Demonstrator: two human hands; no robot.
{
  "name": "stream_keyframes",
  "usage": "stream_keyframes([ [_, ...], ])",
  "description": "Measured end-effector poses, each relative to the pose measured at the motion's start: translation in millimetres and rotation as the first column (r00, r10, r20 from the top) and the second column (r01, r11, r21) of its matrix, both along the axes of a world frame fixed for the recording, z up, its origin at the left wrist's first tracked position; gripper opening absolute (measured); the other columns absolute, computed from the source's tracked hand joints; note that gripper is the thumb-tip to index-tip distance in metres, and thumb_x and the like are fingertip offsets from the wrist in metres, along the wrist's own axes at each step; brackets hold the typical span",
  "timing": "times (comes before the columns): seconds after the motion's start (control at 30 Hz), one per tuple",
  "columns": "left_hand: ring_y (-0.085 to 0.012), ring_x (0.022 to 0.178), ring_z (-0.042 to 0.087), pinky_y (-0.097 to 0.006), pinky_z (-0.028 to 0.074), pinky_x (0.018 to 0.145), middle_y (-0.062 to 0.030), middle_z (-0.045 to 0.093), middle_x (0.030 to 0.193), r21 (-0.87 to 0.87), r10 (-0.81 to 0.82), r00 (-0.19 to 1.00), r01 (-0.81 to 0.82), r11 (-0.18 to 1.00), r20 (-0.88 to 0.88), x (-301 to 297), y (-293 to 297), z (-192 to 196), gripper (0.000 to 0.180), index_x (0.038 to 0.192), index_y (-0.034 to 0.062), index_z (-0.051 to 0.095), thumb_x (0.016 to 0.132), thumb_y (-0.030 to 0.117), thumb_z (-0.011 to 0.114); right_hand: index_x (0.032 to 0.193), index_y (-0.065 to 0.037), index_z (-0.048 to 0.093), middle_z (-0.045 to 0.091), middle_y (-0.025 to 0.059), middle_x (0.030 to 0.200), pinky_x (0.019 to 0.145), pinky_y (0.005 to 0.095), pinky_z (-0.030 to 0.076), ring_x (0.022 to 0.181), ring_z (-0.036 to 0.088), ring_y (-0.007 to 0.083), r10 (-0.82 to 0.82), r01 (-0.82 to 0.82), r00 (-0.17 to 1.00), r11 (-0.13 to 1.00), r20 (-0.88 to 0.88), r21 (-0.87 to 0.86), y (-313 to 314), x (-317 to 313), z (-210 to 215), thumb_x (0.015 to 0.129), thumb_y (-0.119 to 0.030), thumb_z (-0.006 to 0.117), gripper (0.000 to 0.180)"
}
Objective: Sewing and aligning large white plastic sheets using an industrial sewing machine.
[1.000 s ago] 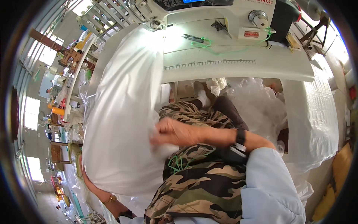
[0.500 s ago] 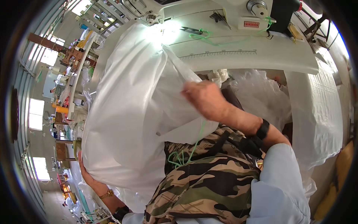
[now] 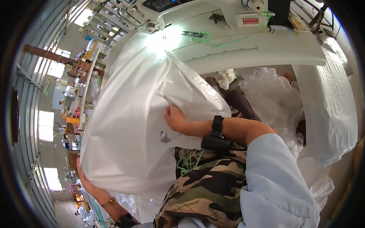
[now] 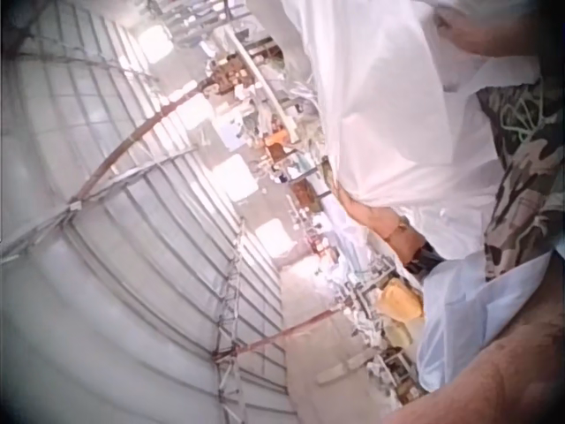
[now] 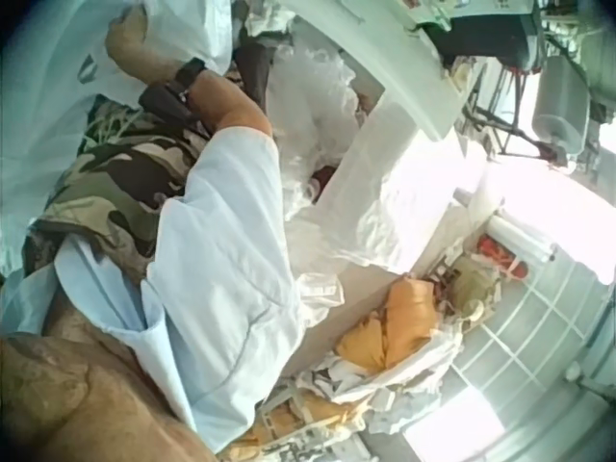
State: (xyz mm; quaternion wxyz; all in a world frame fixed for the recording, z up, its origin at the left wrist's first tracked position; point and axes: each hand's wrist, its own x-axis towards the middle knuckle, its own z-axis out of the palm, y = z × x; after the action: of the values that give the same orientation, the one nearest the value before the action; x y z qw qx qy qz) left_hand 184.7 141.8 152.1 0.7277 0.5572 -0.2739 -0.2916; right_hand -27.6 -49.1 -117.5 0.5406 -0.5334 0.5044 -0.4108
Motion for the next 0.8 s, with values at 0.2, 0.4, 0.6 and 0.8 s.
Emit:
stream_keyframes([
  [0.2,-0.0287,0.115,0.058,-0.044,0.048,0.100,-0.0163,0.056,0.129,-0.032,-0.052,0.997,0.054,0.998,0.062,15.9,-5.0,6.3,0.040,0.135,0.0051,0.046,0.097,0.014,0.044,0.112,-0.002,0.061,0.064,0.0105,0.096,0.080,0.0325,0.048,0.091,0.059,0.0188,0.143,-0.140,0.921,0.990,0.362,-0.035,-30.8,-5.4,-15.0,0.083,-0.011,0.061,0.030],
  [0.4,-0.0265,0.107,0.062,-0.038,0.051,0.094,-0.0171,0.060,0.121,-0.003,0.022,0.826,-0.025,1.000,0.563,50.8,-26.5,-3.6,0.035,0.125,-0.0001,0.055,0.095,0.014,0.048,0.109,-0.001,0.066,0.068,0.0071,0.099,0.084,0.0303,0.048,0.094,0.060,0.0151,0.548,-0.537,0.774,0.834,0.316,-0.131,-8.7,-34.6,-6.2,0.089,-0.020,0.065,0.027],
  [0.6,-0.0261,0.097,0.064,-0.034,0.053,0.083,-0.0151,0.063,0.113,0.236,-0.051,0.816,-0.106,0.966,0.576,204.6,-60.4,-39.0,0.031,0.118,-0.0023,0.060,0.091,0.012,0.055,0.107,0.003,0.064,0.069,0.0078,0.101,0.085,0.0300,0.048,0.094,0.059,0.0125,0.872,-0.773,0.255,0.443,0.417,-0.454,66.2,-57.5,102.2,0.096,-0.022,0.057,0.029],
  [0.8,-0.0404,0.084,0.062,-0.043,0.050,0.079,-0.0189,0.067,0.097,0.075,-0.360,-0.463,-0.526,0.847,0.810,172.5,-102.2,-71.7,0.022,0.104,-0.0028,0.065,0.085,0.007,0.061,0.095,0.005,0.054,0.063,0.0210,0.079,0.070,0.0412,0.047,0.080,0.062,0.0325,0.726,-0.677,0.679,0.676,0.110,-0.291,91.3,-72.7,114.9,0.093,-0.025,0.057,0.030],
])
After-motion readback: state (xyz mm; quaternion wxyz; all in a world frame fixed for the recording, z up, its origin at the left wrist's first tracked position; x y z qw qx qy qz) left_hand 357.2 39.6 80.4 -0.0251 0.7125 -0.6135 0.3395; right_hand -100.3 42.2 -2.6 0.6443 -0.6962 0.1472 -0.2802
